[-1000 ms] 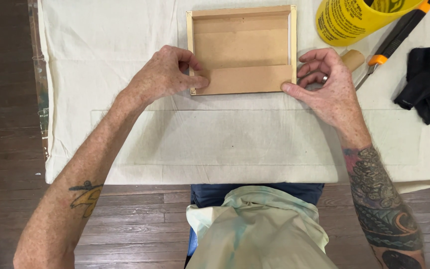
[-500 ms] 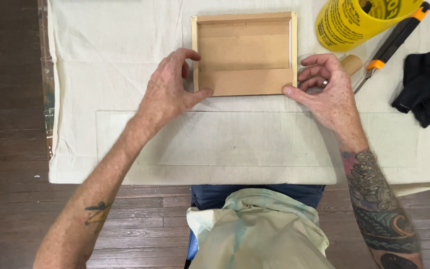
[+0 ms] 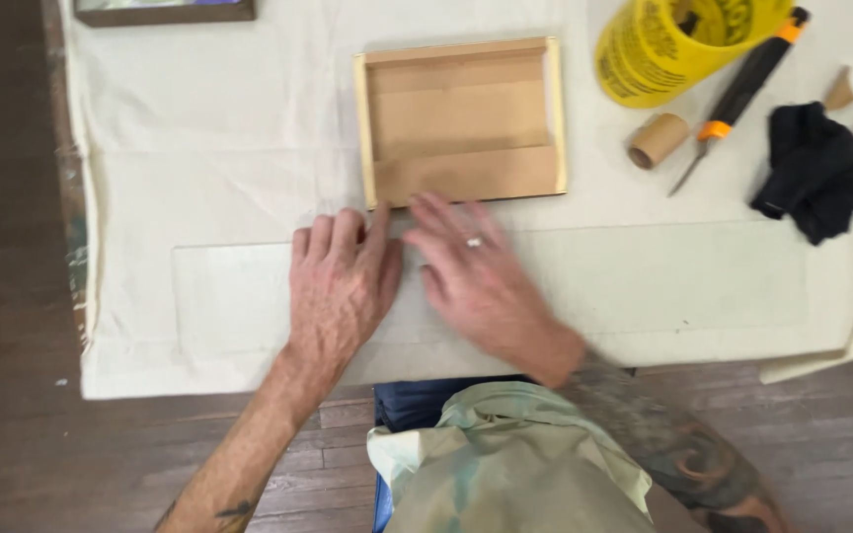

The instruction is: Lining a small wooden box with paper and applying finish using a cloth and brush.

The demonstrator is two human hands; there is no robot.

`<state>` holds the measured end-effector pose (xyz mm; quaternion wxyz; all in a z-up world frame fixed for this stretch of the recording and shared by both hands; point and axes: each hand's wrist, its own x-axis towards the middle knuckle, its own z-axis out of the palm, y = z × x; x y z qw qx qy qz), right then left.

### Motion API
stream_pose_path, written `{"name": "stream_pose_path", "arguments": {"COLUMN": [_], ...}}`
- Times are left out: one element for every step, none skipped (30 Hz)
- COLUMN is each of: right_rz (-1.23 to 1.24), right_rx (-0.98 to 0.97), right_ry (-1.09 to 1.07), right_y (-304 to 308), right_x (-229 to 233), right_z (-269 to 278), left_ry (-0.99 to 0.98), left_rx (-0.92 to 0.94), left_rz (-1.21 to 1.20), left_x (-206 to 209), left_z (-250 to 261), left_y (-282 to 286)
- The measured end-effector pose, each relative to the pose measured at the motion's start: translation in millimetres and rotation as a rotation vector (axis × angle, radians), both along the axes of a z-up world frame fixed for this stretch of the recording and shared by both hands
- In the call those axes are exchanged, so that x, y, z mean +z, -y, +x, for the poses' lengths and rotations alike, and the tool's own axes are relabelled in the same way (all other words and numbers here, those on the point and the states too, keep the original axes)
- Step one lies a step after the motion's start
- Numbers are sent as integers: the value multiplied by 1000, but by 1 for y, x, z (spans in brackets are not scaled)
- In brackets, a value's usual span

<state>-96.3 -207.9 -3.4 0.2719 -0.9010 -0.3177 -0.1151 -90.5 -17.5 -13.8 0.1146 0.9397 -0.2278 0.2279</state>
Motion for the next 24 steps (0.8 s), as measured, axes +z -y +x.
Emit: {"name": "stream_pose_path", "arguments": {"right_rz": [-6, -18, -27, -30, -18, -6, -6, -4, -1, 1, -43, -87, -86, -123, -156, -151, 10, 172, 177, 602, 1027, 1032, 1037, 1042], "right_rx": [-12, -38, -57, -61, -53, -45, -40, -76, -113, -107, -150, -192, -190, -265, -339, -335, -372, -405, -388, -411, -417, -390, -367, -344], "right_ry": [0, -17, -36, -36, -54, -73, -74, -100, -122, -118, -105, -91, -87, -126, -160, -150, -173, -196, -193, -187, -199, -210, -221, -232], "right_y": [-2, -6, -10, -4, 0, 4, 14, 23, 33, 45, 57, 70, 78, 87, 94, 106, 116, 126, 138, 148, 156, 163, 169, 174], "right_x": [-3, -6, -10, -7, -4, -1, 2, 5, 9, 9, 8, 7, 13, 19, 26, 28, 30, 31, 30, 28, 26, 26, 30, 37], "right_z": [-1, -1, -2, -2, -2, -3, -4, -6, -6, -6, -8, -10, -13, -16, -17, -20, -22, -24, -21, -17, -13, -7, -1, 5], "left_ry": [0, 4, 7, 6, 11, 15, 14, 20, 30, 34, 27, 19, 23, -31, -77, -67, -134, -199, -189, -423, -648, -632, -638, -642], "left_rx": [-12, 11, 42, 38, 39, 40, 45, 44, 43, 48, 50, 51, 53, 71, 90, 94, 79, 60, 76, -175, -427, -403, -600, -797], "left_rz": [-6, 22, 53, 50, 30, 9, 10, 6, 3, 5, 3, 0, 1, -25, -47, -45, -238, -431, -426, -692, -953, -952, -946, -931], "left_x": [-3, -6, -9, -9, -8, -7, -8, -9, -9, -9, -9, -8, -10, -10, -10, -4, 1, 7, 17, 27, 36, 49, 63, 76], "left_z": [-1, -3, -5, -5, -6, -7, -8, -8, -7, -6, -7, -7, -9, -10, -10, -19, -27, -35, -50, -66, -82, -96, -105, -114], "left_y": [1, 2, 1, 2, 2, 1, 0, -1, -2, -1, -1, -1, -1, -1, -3, 3, 9, 13, 43, 71, 100, 126, 153, 181]}}
